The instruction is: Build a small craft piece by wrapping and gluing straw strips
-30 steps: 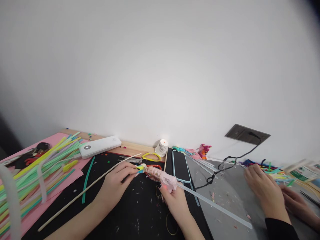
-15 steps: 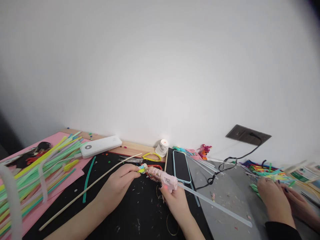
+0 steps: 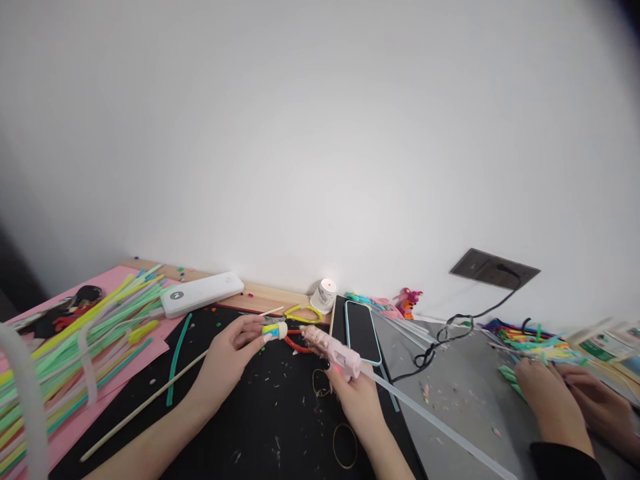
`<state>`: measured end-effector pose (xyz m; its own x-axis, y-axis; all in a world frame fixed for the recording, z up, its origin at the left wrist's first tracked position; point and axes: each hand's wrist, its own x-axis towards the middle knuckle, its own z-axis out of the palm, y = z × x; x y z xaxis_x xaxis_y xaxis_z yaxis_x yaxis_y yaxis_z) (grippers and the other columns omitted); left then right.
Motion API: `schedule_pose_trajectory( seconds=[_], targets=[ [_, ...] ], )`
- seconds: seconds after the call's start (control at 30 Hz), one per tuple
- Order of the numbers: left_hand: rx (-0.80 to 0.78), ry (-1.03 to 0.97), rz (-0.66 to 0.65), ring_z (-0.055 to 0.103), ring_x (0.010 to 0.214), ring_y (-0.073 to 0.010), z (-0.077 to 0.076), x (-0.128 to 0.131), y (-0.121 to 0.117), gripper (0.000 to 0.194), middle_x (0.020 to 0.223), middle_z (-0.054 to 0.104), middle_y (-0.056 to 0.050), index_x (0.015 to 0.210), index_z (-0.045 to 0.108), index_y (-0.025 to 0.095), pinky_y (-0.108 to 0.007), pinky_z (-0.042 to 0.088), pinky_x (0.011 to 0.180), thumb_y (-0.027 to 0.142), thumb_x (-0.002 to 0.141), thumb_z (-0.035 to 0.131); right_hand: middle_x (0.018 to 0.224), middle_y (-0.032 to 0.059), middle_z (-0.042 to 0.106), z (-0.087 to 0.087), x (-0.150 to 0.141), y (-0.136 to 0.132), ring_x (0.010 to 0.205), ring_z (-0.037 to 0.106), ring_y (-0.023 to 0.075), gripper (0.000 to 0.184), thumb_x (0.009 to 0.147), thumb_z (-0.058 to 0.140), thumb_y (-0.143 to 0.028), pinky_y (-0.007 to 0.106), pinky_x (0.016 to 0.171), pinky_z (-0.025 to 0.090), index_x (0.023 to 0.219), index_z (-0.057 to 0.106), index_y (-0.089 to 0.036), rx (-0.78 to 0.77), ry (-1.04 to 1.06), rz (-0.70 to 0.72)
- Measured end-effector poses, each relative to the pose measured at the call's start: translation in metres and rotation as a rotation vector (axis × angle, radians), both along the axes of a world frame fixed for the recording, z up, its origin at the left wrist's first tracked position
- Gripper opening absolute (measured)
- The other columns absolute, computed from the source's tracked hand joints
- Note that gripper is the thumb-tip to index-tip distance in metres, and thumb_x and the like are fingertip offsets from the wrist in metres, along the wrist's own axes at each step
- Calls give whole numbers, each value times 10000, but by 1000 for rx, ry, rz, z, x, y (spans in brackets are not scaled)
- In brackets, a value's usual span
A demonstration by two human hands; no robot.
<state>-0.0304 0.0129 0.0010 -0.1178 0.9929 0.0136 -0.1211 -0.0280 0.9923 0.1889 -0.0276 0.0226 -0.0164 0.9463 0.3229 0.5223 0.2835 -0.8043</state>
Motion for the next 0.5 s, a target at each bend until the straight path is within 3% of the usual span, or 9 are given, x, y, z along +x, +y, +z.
schedule_pose_trajectory(
  seconds=[0.13, 0.27, 0.37, 0.5],
  targets=[
    [-90, -184, -36, 615, 1012, -234, 2, -1, 0, 324, 1013, 681, -59, 957, 643, 195, -324, 531, 852, 323, 673, 734, 825, 28, 684, 20, 20, -4, 714, 612, 202, 218, 802, 528, -301, 261, 624, 467, 947, 656, -199, -35, -103, -154],
    [-122, -286, -42, 619, 1023, -223, 5, -2, -3, 358, 1011, 690, -64, 975, 641, 184, -328, 521, 890, 330, 666, 747, 932, 32, 675, 34, 52, -16, 834, 624, 221, 298, 839, 455, -320, 281, 704, 460, 1096, 579, -232, -108, -271, -247],
    [-135, -330, -58, 642, 971, -200, 4, -3, -3, 341, 957, 708, -48, 961, 650, 190, -310, 523, 885, 322, 665, 754, 1121, 89, 625, 23, 84, -24, 1003, 587, 254, 367, 807, 453, -296, 319, 822, 442, 1151, 521, -190, -120, -406, -282],
    [-165, -437, -100, 658, 926, -169, 1, -4, -1, 259, 934, 720, -38, 951, 669, 196, -286, 519, 894, 256, 707, 731, 1104, 104, 641, -2, 131, -31, 993, 583, 276, 394, 749, 467, -221, 332, 824, 418, 1131, 553, -182, -193, -667, -430]
  ],
)
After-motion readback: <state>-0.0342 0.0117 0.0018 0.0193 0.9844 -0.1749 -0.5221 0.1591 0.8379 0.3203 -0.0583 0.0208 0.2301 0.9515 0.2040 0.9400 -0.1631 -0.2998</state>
